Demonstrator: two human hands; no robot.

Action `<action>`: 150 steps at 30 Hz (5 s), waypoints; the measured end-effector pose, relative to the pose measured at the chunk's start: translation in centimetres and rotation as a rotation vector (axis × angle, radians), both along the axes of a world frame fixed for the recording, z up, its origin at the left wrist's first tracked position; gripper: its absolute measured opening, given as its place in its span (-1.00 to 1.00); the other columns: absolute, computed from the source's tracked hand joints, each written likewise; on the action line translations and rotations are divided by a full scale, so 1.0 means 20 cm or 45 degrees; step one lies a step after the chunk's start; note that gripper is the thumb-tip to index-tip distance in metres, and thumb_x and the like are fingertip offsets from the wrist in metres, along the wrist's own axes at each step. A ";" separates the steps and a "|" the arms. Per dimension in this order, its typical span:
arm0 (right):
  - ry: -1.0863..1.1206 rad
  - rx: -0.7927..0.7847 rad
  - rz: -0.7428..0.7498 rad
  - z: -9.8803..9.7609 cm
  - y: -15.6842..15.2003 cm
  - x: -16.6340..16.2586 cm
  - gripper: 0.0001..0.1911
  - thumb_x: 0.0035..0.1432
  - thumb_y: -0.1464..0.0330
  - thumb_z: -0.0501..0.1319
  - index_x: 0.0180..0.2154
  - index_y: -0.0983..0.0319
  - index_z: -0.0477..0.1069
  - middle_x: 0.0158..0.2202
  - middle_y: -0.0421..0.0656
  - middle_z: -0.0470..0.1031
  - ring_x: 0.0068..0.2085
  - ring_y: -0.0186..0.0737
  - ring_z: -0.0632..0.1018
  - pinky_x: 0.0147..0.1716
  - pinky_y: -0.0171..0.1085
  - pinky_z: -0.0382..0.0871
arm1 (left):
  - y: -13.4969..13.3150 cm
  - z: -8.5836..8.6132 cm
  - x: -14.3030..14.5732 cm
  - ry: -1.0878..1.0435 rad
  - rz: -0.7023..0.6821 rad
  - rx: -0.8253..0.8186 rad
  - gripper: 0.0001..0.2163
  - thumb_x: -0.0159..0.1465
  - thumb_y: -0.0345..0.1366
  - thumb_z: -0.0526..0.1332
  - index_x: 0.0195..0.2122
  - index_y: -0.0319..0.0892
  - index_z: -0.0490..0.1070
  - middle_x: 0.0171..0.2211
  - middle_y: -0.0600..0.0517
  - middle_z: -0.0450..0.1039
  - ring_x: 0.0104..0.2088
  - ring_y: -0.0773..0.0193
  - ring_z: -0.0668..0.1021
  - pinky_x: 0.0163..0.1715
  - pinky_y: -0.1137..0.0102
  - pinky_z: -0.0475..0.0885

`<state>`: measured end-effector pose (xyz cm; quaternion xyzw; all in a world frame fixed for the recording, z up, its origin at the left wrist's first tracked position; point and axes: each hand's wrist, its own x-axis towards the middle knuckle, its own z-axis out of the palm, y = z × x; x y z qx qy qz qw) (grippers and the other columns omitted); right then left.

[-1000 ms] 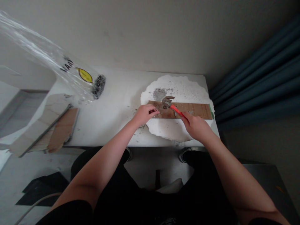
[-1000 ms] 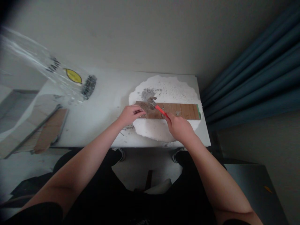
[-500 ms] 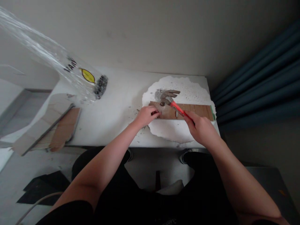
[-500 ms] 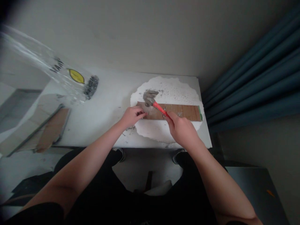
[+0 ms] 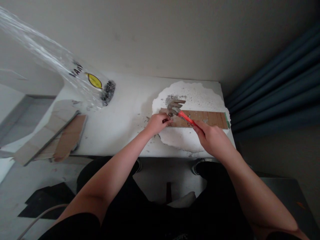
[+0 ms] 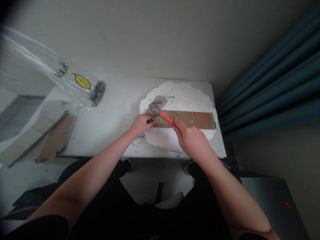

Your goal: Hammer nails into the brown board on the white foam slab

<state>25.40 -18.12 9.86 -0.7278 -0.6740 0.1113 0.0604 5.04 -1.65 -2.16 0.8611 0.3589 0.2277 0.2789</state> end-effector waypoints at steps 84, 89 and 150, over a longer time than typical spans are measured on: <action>-0.081 -0.082 -0.086 -0.16 0.05 0.15 -0.50 0.49 0.17 -0.08 0.22 0.21 0.44 -0.08 0.08 0.65 -0.15 0.15 0.66 -0.16 -0.04 0.46 | 0.13 -0.15 -0.38 1.178 -0.326 -0.328 -0.85 0.03 -0.40 0.26 -0.37 -0.15 0.58 -0.41 -0.05 0.58 -0.40 0.13 0.54 -0.38 0.34 0.30; -0.085 -0.085 -0.077 -0.15 0.06 0.14 -0.52 0.49 0.18 -0.07 0.22 0.19 0.44 -0.10 0.06 0.66 -0.16 0.11 0.67 -0.17 -0.06 0.47 | 0.17 -0.05 -0.40 0.826 -0.164 -0.200 -0.97 0.06 -0.36 0.28 -0.44 -0.13 0.47 -0.49 0.04 0.51 -0.47 0.23 0.49 -0.46 0.39 0.25; 0.153 0.006 -0.005 -0.02 -0.01 0.03 -0.52 0.49 0.18 -0.06 0.25 0.16 0.41 -0.12 0.01 0.67 -0.18 0.03 0.67 -0.26 -0.17 0.42 | -0.08 -0.08 0.04 -0.407 0.170 -0.203 -0.56 0.25 -0.33 0.35 0.07 -0.07 0.17 -0.30 0.07 0.60 -0.32 0.27 0.65 -0.33 0.40 0.48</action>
